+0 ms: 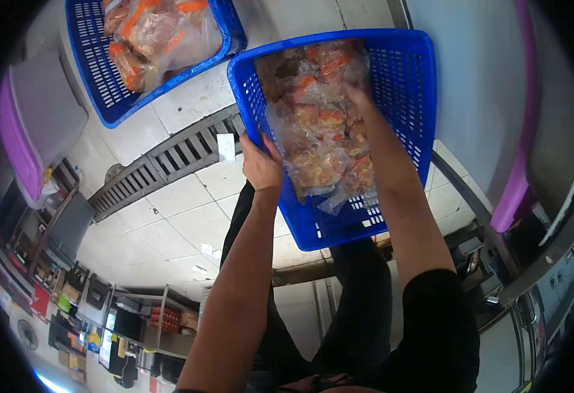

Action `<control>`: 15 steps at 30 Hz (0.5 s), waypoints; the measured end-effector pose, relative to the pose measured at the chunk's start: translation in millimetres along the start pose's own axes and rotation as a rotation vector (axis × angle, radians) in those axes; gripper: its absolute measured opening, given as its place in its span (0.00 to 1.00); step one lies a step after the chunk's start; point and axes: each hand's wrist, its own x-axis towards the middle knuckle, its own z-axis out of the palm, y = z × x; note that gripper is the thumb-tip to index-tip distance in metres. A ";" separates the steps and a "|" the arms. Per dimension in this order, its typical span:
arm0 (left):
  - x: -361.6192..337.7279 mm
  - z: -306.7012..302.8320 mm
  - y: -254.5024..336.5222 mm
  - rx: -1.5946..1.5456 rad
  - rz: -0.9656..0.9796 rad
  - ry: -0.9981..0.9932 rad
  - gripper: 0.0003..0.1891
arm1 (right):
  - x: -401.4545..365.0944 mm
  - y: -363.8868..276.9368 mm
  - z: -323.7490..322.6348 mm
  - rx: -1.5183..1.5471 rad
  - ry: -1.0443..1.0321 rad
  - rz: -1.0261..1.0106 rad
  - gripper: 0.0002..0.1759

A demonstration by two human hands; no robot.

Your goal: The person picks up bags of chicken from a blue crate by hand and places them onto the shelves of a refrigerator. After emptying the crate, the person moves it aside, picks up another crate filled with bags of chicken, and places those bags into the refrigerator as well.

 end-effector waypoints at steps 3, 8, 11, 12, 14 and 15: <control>0.3 0.3 -0.1 -0.003 -0.024 -0.037 0.17 | 12.7 -25.2 15.2 -0.140 0.044 0.102 0.26; 1.6 -0.5 1.2 -0.011 0.042 0.013 0.17 | 12.3 -33.9 13.5 -0.165 0.038 0.189 0.28; 1.5 -0.4 0.5 -0.011 0.052 0.015 0.18 | 0.9 -38.5 9.4 -0.167 0.038 0.209 0.30; 2.3 -0.3 0.3 -0.006 0.047 0.012 0.18 | -5.2 -41.4 7.8 -0.163 0.042 0.210 0.30; 1.9 -0.4 -2.1 0.022 0.019 0.003 0.18 | -27.2 -48.1 0.9 -0.153 0.067 0.206 0.32; 1.8 0.9 -1.7 0.048 -0.005 -0.006 0.18 | -42.3 -55.5 -6.5 -0.135 0.086 0.190 0.33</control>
